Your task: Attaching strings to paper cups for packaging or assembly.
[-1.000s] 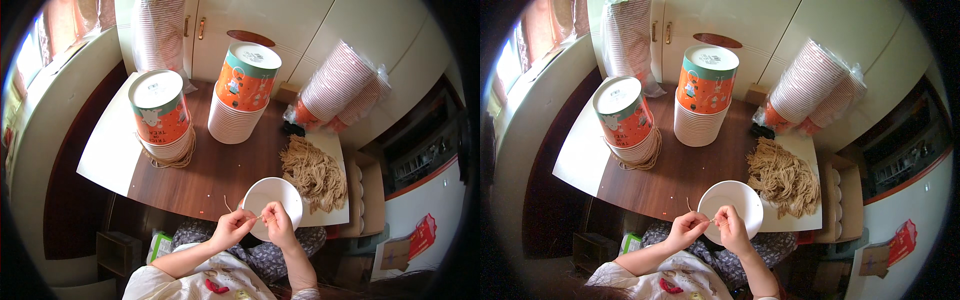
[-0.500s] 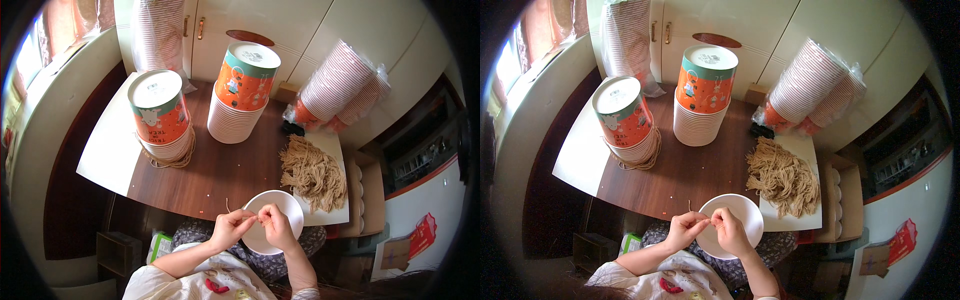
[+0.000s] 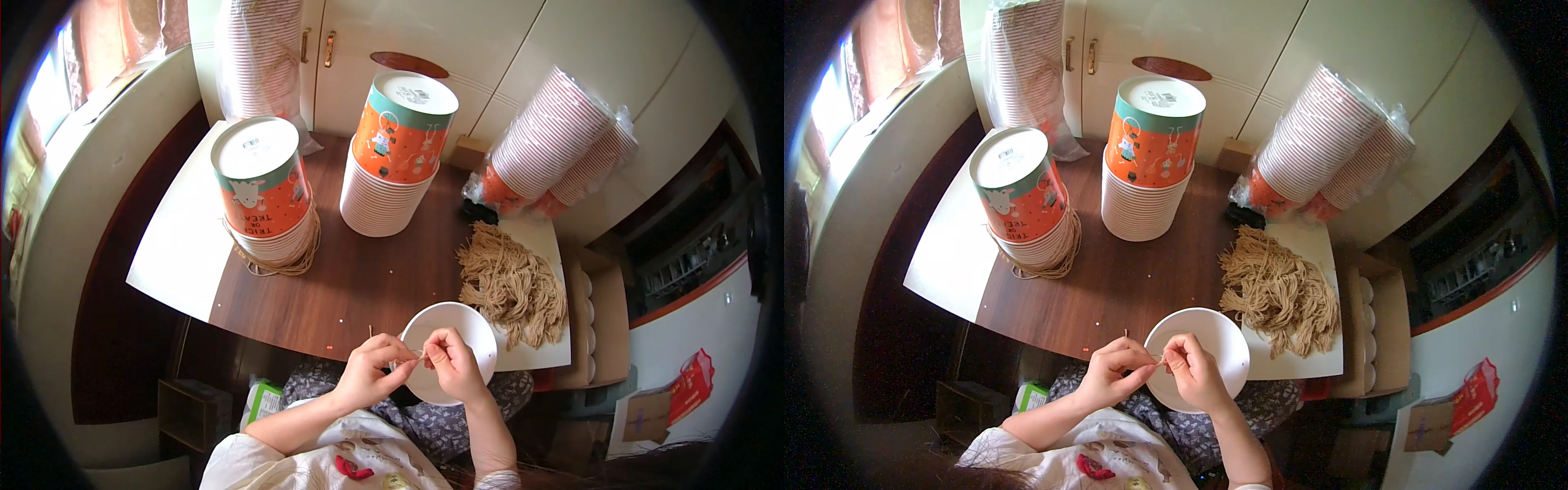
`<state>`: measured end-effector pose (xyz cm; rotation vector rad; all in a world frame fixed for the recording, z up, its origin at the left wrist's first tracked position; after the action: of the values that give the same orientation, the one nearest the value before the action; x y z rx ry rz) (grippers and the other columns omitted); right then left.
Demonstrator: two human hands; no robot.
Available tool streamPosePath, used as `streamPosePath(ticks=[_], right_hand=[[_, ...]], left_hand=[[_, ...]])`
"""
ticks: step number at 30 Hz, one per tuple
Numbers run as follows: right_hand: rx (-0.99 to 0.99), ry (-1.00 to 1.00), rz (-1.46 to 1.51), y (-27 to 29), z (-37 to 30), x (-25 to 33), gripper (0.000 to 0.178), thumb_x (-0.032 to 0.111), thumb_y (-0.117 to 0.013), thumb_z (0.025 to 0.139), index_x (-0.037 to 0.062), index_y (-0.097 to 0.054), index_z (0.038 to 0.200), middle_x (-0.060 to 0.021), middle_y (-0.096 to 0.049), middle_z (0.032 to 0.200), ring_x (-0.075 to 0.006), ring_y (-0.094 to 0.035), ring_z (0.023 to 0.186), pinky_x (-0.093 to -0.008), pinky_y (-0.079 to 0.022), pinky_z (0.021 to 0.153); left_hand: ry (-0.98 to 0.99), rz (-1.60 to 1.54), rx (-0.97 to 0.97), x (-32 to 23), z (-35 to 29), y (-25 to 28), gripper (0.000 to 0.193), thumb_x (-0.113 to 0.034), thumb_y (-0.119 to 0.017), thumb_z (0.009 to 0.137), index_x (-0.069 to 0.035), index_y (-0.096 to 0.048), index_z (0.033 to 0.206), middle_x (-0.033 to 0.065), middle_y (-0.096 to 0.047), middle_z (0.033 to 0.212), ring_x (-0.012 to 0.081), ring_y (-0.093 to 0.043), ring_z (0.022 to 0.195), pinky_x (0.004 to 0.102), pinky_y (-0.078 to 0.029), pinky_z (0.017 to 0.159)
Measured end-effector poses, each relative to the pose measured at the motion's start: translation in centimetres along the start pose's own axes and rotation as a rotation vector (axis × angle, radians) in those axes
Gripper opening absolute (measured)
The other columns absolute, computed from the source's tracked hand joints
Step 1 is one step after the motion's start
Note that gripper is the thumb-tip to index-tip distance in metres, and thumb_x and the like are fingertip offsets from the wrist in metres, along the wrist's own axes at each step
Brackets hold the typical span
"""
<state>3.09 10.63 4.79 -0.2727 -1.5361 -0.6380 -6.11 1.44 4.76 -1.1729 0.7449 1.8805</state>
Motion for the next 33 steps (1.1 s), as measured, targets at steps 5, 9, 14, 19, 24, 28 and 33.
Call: streamPosePath(ticks=[5, 9, 14, 19, 24, 28, 33], right_hand=[[0.026, 0.018, -0.004, -0.1, 0.0, -0.1, 0.008, 0.01, -0.047, 0.092, 0.0034, -0.044, 0.088, -0.0023, -0.052, 0.076, -0.0072, -0.048, 0.065, -0.0207, -0.042, 0.06], [0.028, -0.005, -0.058, -0.2, -0.1, 0.1, 0.007, 0.009, -0.046, 0.092, 0.0035, -0.044, 0.088, -0.0031, -0.053, 0.079, -0.0078, -0.049, 0.067, -0.0212, -0.043, 0.063], [0.026, 0.017, 0.096, -0.4, -0.2, 0.0, 0.015, 0.004, -0.052, 0.087, 0.0015, -0.045, 0.1, -0.0067, -0.056, 0.087, -0.0118, -0.055, 0.077, -0.0246, -0.046, 0.073], [0.05, 0.138, -0.102, -0.6, -0.2, 1.4, 0.019, 0.004, -0.062, 0.079, -0.0001, -0.054, 0.096, -0.0075, -0.061, 0.086, -0.0137, -0.06, 0.076, -0.0249, -0.05, 0.066], [0.042, 0.193, -0.288, -0.4, -0.1, 3.1, 0.013, 0.0, -0.064, 0.074, 0.0007, -0.058, 0.086, -0.007, -0.062, 0.082, -0.0162, -0.062, 0.072, -0.0256, -0.051, 0.062], [0.009, 0.227, -0.348, -0.4, 0.0, 3.9, 0.012, -0.002, -0.064, 0.072, 0.0015, -0.059, 0.083, -0.0067, -0.061, 0.081, -0.0171, -0.063, 0.072, -0.0259, -0.052, 0.063], [-0.006, 0.236, -0.381, -0.3, -0.1, 4.3, 0.01, -0.001, -0.065, 0.071, 0.0019, -0.058, 0.079, -0.0067, -0.061, 0.08, -0.0168, -0.063, 0.071, -0.0263, -0.052, 0.062]], left_hand=[[0.153, -0.046, -0.005, 1.1, -0.2, 0.4, 0.008, -0.006, -0.065, 0.075, -0.002, -0.066, 0.083, 0.0057, -0.059, 0.079, 0.0086, -0.051, 0.063, 0.0203, -0.039, 0.048], [0.14, -0.067, -0.02, 1.0, -0.3, 0.5, 0.008, -0.006, -0.065, 0.076, -0.002, -0.066, 0.082, 0.0053, -0.059, 0.079, 0.0066, -0.049, 0.059, 0.0197, -0.037, 0.047], [0.261, -0.205, -0.016, 2.0, -0.7, 0.0, 0.006, -0.006, -0.064, 0.078, -0.001, -0.064, 0.082, 0.0036, -0.059, 0.076, 0.0035, -0.051, 0.059, 0.018, -0.04, 0.05], [0.408, -0.348, 0.02, 3.2, -1.4, -0.5, 0.007, -0.005, -0.061, 0.083, 0.0, -0.058, 0.086, -0.0016, -0.058, 0.078, 0.0014, -0.05, 0.067, 0.0155, -0.041, 0.058], [0.415, -0.397, 0.026, 3.4, -1.6, -0.6, 0.008, -0.006, -0.061, 0.083, 0.0, -0.057, 0.088, -0.0021, -0.056, 0.077, 0.0006, -0.048, 0.065, 0.0149, -0.039, 0.056], [0.387, -0.341, 0.082, 2.9, -1.3, -0.3, 0.009, -0.007, -0.062, 0.082, -0.001, -0.058, 0.088, -0.0025, -0.055, 0.077, 0.0, -0.046, 0.064, 0.0144, -0.036, 0.053], [0.239, -0.101, 0.091, 1.1, 0.0, 0.2, 0.008, -0.008, -0.065, 0.077, -0.002, -0.063, 0.081, 0.0027, -0.056, 0.071, 0.0066, -0.047, 0.059, 0.0205, -0.038, 0.05]])
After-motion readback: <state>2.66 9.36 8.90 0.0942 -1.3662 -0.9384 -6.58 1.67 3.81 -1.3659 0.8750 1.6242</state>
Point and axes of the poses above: each hand's wrist, its own z-axis towards the middle knuckle, its own y-axis out of the back of the hand, x = y × z, the point moved 8 cm from there along z, towards the middle knuckle
